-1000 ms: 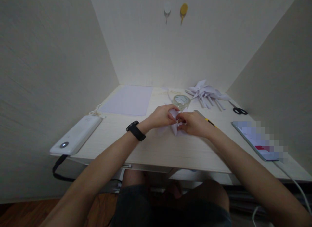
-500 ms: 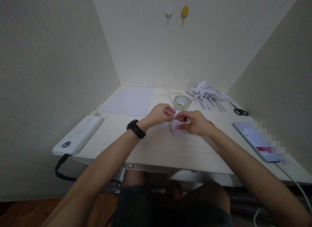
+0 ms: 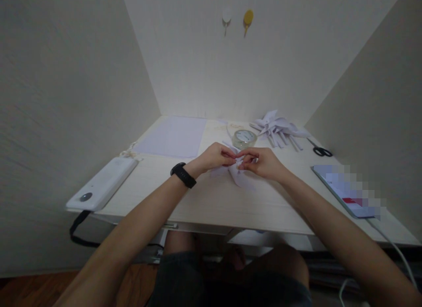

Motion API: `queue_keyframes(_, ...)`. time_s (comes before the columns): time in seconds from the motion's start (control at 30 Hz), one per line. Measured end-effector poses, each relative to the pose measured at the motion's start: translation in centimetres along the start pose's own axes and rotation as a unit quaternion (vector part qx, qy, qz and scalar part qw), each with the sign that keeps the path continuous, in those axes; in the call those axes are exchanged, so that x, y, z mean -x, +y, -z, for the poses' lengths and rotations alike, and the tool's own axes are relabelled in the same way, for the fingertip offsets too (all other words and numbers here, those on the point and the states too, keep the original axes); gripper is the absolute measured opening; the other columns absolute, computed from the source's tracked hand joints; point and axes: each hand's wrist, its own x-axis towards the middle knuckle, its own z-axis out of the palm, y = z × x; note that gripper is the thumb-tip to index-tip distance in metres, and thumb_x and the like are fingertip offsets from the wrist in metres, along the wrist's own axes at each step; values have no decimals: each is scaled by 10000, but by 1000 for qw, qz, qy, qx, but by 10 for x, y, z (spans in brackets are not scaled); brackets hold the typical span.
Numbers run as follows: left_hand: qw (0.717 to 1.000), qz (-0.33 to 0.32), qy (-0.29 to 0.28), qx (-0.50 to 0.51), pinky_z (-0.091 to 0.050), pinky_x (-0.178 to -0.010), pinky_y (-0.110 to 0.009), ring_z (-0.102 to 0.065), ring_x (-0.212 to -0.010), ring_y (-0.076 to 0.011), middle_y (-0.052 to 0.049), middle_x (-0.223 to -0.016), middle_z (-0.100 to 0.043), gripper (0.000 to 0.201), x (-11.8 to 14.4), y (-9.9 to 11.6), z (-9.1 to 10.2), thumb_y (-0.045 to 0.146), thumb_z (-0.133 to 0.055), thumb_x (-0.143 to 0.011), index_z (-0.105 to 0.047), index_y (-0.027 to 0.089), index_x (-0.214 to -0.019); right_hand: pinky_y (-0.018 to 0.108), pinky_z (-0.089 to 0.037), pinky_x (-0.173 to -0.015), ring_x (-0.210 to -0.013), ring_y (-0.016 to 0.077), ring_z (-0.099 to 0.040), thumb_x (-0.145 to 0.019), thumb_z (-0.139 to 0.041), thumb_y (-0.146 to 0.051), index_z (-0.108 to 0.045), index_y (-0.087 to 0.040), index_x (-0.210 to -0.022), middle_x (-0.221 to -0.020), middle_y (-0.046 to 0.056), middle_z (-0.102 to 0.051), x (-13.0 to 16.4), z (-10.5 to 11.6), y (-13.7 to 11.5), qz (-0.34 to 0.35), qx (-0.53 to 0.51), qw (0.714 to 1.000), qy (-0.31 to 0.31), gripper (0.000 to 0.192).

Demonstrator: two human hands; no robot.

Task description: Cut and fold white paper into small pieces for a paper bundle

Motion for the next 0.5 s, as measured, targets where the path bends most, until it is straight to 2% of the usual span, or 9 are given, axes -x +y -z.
queue_keyframes(0.1, 1000, -4, -6, -17, -387, -545, -203, -488, -534, -63, 16, -590, -617, 89, 2, 4, -1, 80, -676, -686, -737, 106, -744, 277, -437, -622, -619, 156, -635, -720, -752, -285, -737, -212, -863, -683, 5, -723, -1, 2, 2, -8, 18, 1000, -12, 161)
queue_keyframes(0.27, 999, -5, -13, -32, -368, -533, -199, -494, -538, -70, 12, -597, -615, 86, 2, 3, -3, 89, -648, -694, -719, 106, -741, 267, -388, -591, -602, 136, -584, -709, -765, -318, -750, -207, -861, -686, 2, -706, -1, 1, 0, 12, 58, 998, -6, 189)
queue_keyframes(0.5, 999, -10, -11, -51, -376, -527, -198, -481, -521, -68, 20, -577, -590, 66, 1, 2, -3, 113, -650, -702, -712, 113, -722, 265, -393, -565, -569, 132, -559, -691, -756, -330, -763, -191, -819, -639, 6, -681, -1, 0, -2, 7, 15, 1000, -22, 189)
